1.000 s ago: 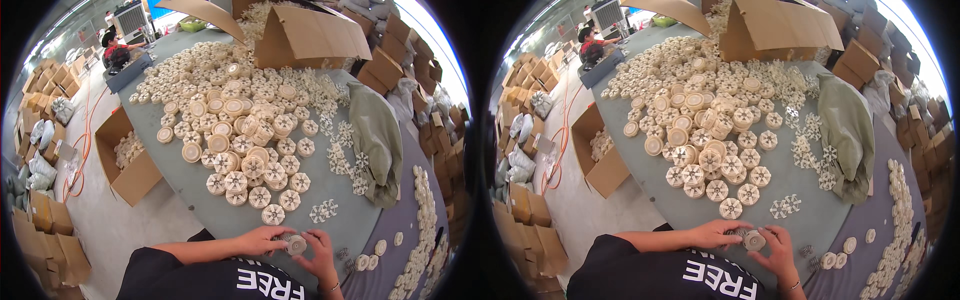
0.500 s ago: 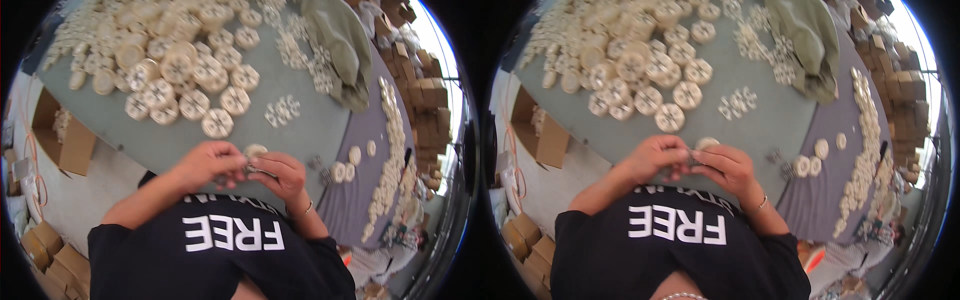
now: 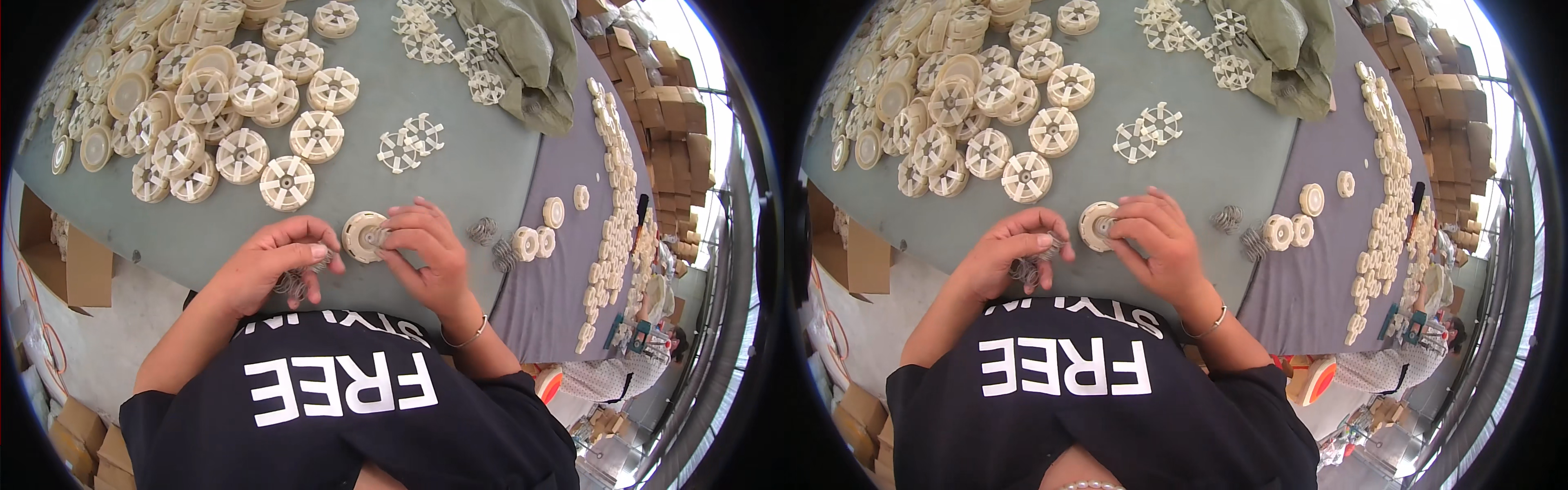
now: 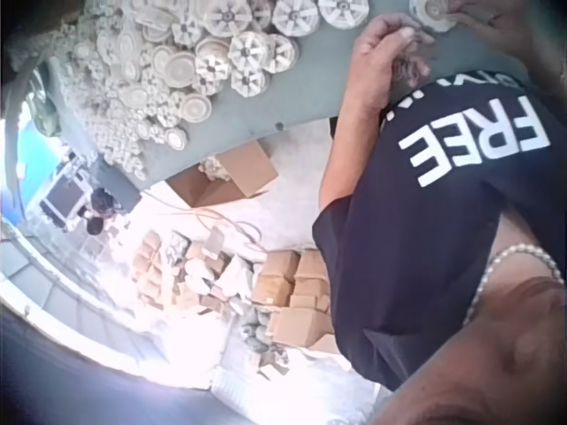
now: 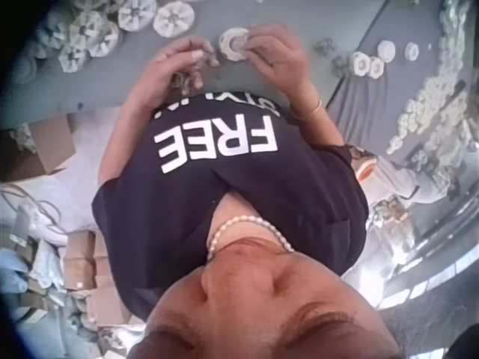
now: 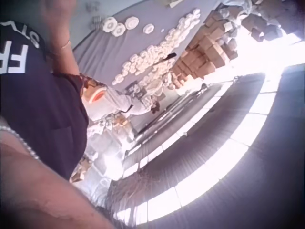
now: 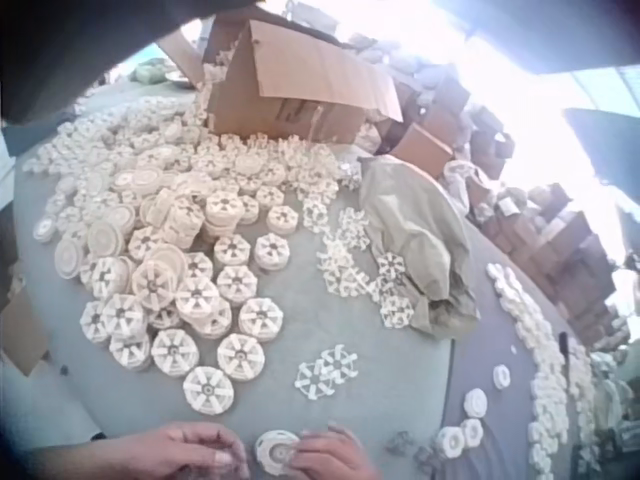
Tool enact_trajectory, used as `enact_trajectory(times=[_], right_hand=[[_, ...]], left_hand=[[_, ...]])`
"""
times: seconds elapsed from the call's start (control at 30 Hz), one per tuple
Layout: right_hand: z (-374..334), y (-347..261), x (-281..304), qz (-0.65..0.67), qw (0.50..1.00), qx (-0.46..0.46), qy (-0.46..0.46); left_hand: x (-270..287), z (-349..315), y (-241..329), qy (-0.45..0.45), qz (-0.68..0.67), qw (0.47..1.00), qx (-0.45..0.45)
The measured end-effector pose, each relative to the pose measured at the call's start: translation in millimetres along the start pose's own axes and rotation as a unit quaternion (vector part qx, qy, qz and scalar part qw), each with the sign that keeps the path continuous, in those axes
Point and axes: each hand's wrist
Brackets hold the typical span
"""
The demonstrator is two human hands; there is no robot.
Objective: The person assembles small white plastic components by hand. They pick up a circular plastic base, insert a metal spring into the center, and place a cross-shaped plastic piece on top. The person repeats this process for multiple units, stacking the finished assemblies on the table.
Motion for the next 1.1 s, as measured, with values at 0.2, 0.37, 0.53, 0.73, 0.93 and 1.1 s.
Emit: enact_trajectory(times=[0.2,0.37,0.53,0.73,0.93,1.1], right_hand=[[7,-6,5,-0.082,0.993,0.036,-0.08],[40,27,17,-0.07,0.997,-0.008,-0.029],[61,74,3,-0.103,0.994,0.022,0.034],[27,59,29,0.272,0.879,-0.363,0.146],[9,42,33,-0.025,0.935,-0.347,0.07],[14,41,40,-0.068,0.949,-0.309,-0.001]], left_hand=[[-6,7,5,0.019,0.093,0.995,-0.037],[-11,8,0,0.058,0.153,0.984,-0.066],[-24,24,-6,0.112,0.399,0.864,-0.287],[-40,23,-4,0.119,0.541,0.797,-0.238],[-38,25,-10,0.122,0.53,0.798,-0.259],[-34,30,-12,0.119,0.563,0.775,-0.26]])
Point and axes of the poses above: each hand's wrist, its own z-axis towards the middle knuckle, its own x-axis out of the back of the hand, y = z × x, and after that the axes turned 4 degrees about y, right-handed
